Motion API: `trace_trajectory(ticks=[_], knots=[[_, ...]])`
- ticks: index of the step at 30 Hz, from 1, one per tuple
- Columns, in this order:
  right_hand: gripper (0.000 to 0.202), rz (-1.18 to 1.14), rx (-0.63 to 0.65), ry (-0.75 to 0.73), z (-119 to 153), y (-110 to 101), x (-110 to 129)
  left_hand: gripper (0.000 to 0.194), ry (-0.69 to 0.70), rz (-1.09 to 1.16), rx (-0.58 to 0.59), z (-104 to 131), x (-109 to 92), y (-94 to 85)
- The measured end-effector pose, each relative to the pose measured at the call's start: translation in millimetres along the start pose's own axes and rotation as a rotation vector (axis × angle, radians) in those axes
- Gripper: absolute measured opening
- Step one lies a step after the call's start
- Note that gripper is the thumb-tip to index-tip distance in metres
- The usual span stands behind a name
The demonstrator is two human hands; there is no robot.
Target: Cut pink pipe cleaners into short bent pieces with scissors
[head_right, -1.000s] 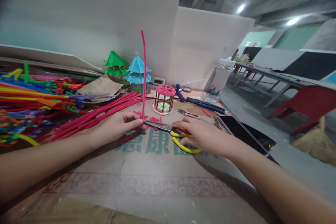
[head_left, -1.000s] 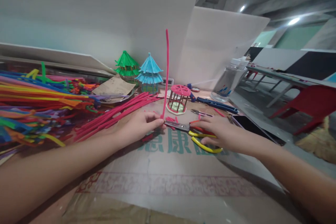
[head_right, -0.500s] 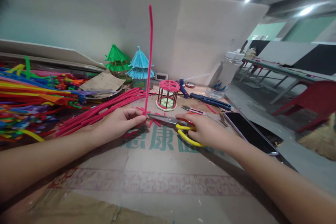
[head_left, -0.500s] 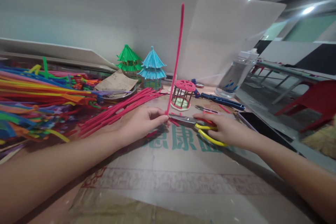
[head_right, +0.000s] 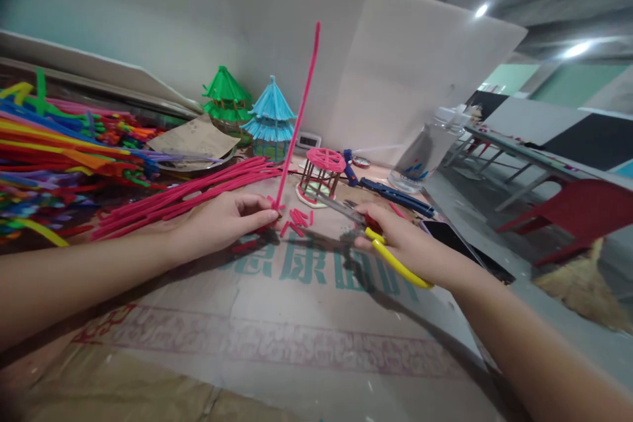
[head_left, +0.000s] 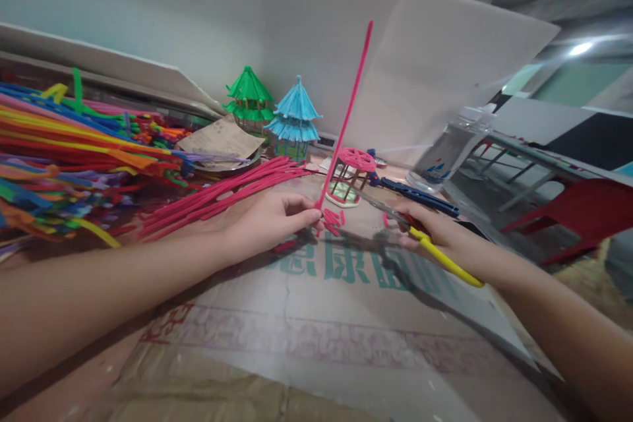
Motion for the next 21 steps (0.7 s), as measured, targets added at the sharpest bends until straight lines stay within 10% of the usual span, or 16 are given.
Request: trace_trajectory(ticks=[21], knots=[[0.044, -0.103, 0.232, 0.081, 8.7, 23.7, 16.9, 0.023, 0.087, -0.160, 0.064, 2.1, -5.8, 4.8]])
Point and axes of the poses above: each hand's wrist, its own z-axis away from the middle knuckle, its own y-axis out of the palm, x = y × z, the point moved 4 cm from there along -z, towards the middle knuckle, and after that the axes turned 14 degrees about -x, right-handed, at the moved point
